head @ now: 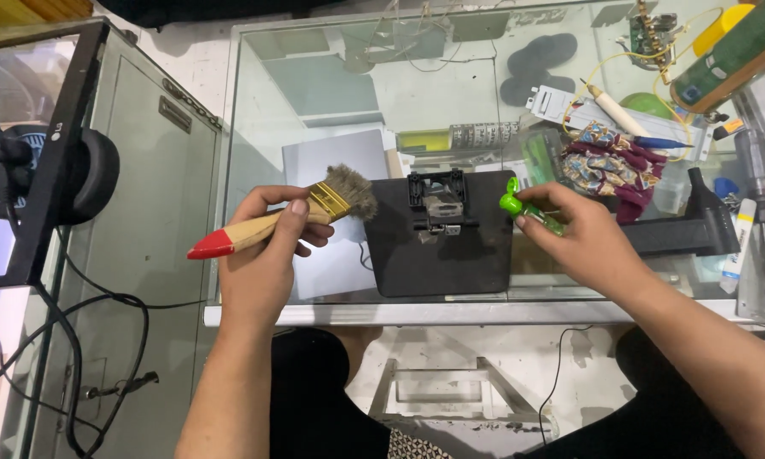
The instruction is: Cleaning the back of a computer monitor with a brush and inspecting the stand components
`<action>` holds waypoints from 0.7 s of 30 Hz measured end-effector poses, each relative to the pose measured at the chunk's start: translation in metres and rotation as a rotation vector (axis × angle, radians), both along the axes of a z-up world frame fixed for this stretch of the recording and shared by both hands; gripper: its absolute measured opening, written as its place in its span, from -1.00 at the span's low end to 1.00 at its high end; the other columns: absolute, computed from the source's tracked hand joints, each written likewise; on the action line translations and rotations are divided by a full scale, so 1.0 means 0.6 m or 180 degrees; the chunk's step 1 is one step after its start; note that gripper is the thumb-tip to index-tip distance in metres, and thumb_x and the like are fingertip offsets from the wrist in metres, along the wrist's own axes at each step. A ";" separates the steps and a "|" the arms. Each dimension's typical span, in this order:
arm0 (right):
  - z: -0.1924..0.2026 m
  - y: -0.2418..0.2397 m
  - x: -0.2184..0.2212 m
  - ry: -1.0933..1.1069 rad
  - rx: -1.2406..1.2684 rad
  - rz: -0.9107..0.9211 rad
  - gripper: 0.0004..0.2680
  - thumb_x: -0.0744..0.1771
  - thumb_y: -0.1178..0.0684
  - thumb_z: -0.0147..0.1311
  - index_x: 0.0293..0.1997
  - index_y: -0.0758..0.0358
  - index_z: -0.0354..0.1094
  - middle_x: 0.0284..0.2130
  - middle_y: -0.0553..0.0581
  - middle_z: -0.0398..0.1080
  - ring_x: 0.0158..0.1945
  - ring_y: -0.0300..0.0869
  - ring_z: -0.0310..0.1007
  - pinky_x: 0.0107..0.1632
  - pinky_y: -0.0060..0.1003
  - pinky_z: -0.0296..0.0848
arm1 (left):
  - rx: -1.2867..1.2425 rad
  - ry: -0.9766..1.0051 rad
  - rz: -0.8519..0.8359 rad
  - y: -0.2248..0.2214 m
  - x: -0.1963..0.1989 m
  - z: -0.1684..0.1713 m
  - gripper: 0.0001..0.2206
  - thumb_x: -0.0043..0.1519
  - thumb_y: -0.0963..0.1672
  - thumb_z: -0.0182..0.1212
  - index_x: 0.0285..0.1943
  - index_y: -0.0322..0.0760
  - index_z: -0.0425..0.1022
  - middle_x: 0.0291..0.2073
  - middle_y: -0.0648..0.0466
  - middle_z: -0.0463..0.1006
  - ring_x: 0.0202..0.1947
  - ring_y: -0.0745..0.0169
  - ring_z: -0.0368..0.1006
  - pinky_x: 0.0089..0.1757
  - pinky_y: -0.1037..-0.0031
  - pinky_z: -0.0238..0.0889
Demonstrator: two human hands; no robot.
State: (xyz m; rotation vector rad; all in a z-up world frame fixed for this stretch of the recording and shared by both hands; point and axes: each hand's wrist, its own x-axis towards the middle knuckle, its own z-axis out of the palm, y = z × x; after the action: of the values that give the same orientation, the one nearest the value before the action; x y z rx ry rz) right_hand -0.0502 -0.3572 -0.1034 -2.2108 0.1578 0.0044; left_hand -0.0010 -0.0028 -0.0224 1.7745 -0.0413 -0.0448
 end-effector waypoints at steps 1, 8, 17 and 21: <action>-0.001 0.002 -0.005 0.0004 0.0001 0.0007 -0.74 0.30 0.16 0.22 0.12 0.09 0.49 -0.08 0.16 0.58 0.09 0.07 0.55 0.14 -0.05 0.44 | 0.0001 0.0004 0.0007 0.000 0.000 0.001 -0.77 0.36 -0.06 0.12 0.03 -0.31 0.49 -0.49 -0.13 0.65 -0.43 0.20 0.59 -0.34 0.53 0.38; -0.025 0.076 -0.028 -0.1084 -0.1288 0.1026 -0.80 0.29 0.06 0.25 -0.01 0.07 0.51 -0.13 0.15 0.53 0.00 0.08 0.54 0.04 -0.07 0.47 | -0.0119 -0.0079 -0.0004 0.006 0.000 0.005 -0.77 0.36 -0.05 0.10 0.02 -0.29 0.48 -0.50 -0.11 0.65 -0.43 0.22 0.59 -0.36 0.55 0.38; -0.044 0.063 -0.022 -0.0774 -0.1788 0.0908 -0.83 0.30 -0.08 0.24 -0.05 -0.08 0.49 -0.22 -0.08 0.51 0.12 -0.14 0.48 0.14 -0.16 0.33 | -0.0217 -0.0060 -0.0023 0.018 -0.003 0.004 -0.76 0.35 -0.04 0.12 0.02 -0.28 0.49 -0.50 -0.10 0.65 -0.43 0.23 0.60 -0.36 0.57 0.38; 0.005 0.052 -0.022 0.0539 0.0063 0.0088 -0.79 0.32 0.04 0.18 0.06 0.14 0.45 -0.07 -0.01 0.56 -0.17 -0.23 0.48 -0.05 -0.32 0.41 | -0.0172 0.0504 0.0348 0.006 -0.005 0.038 -0.84 0.29 -0.07 0.12 -0.07 -0.17 0.50 -0.44 -0.04 0.69 -0.44 0.29 0.61 -0.35 0.54 0.33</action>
State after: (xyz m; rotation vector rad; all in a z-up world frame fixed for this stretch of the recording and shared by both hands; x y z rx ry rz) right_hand -0.0632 -0.3259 -0.1006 -2.1917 0.2197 0.2079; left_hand -0.0041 0.0011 0.0002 1.7114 0.1673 -0.1040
